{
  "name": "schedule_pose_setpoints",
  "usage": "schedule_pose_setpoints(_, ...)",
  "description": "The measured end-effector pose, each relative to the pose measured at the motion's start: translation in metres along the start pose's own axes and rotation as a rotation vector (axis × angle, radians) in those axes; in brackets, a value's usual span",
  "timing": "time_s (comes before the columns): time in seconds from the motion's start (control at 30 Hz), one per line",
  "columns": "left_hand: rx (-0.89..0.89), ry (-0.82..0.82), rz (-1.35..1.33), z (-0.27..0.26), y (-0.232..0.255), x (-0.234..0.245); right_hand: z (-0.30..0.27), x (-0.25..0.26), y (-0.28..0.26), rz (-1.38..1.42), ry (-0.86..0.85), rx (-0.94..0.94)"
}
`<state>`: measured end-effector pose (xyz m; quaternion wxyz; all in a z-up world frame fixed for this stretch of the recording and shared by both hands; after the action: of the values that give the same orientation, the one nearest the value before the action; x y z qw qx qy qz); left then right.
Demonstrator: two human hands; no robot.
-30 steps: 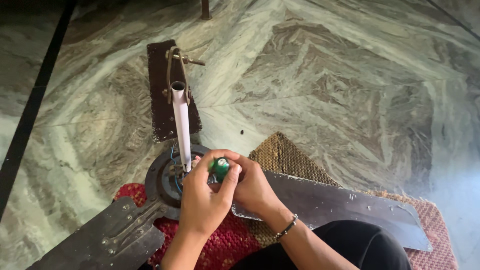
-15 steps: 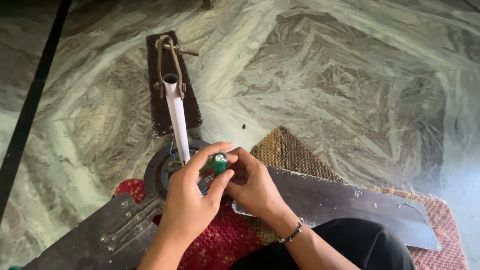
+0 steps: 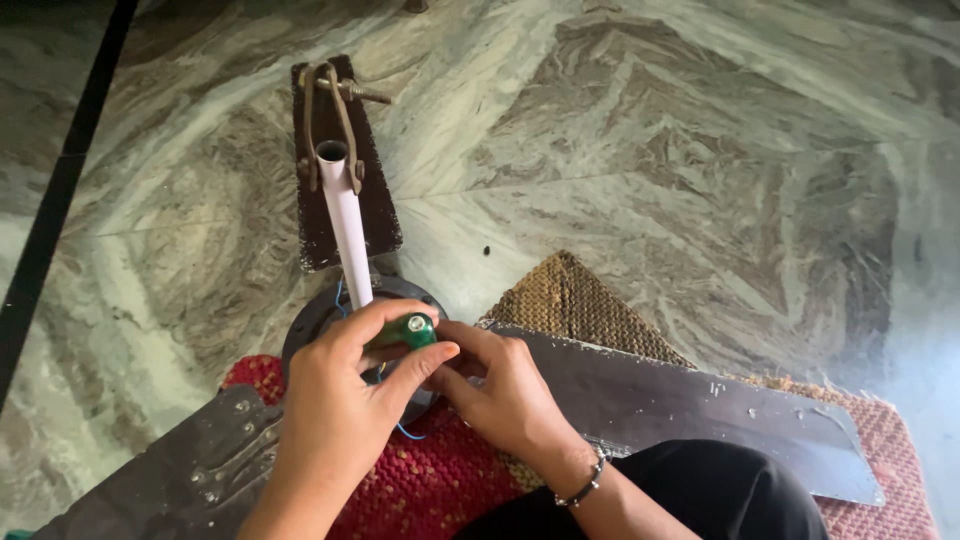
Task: The person uses a green screwdriver to remove screws from the ceiling fan blades and motor housing. They detach the blades and set them aside, then continue to unscrew components from the central motor assembly.
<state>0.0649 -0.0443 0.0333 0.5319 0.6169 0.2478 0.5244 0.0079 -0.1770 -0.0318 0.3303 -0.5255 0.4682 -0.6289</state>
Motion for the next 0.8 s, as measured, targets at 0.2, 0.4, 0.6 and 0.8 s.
schedule_pose_setpoints(0.2, -0.340, -0.074, -0.077, -0.009, 0.035, -0.001, 0.003, 0.003, -0.010, -0.087, 0.030, 0.094)
schedule_pose_setpoints(0.4, -0.360, -0.091, -0.024, -0.005, 0.037, 0.002, 0.005, 0.001, -0.010, -0.092, 0.004, 0.089)
schedule_pose_setpoints(0.6, -0.336, -0.097, -0.012, 0.000, 0.033, 0.001, -0.002, 0.005, -0.031, -0.120, 0.101, 0.345)
schedule_pose_setpoints(0.8, -0.333, -0.081, -0.036, 0.005, 0.035, 0.003, -0.001, 0.005, -0.025, -0.169, 0.141, 0.278)
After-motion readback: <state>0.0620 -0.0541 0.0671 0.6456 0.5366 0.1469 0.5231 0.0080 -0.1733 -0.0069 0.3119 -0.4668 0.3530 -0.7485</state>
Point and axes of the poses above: each hand's wrist, its own z-axis towards the middle knuckle, its own x-axis out of the back of the hand, y = z × x, the point moved 9 cm from there along z, towards the middle knuckle, and after that the axes turned 1 degree about y, right-handed, at the moved point
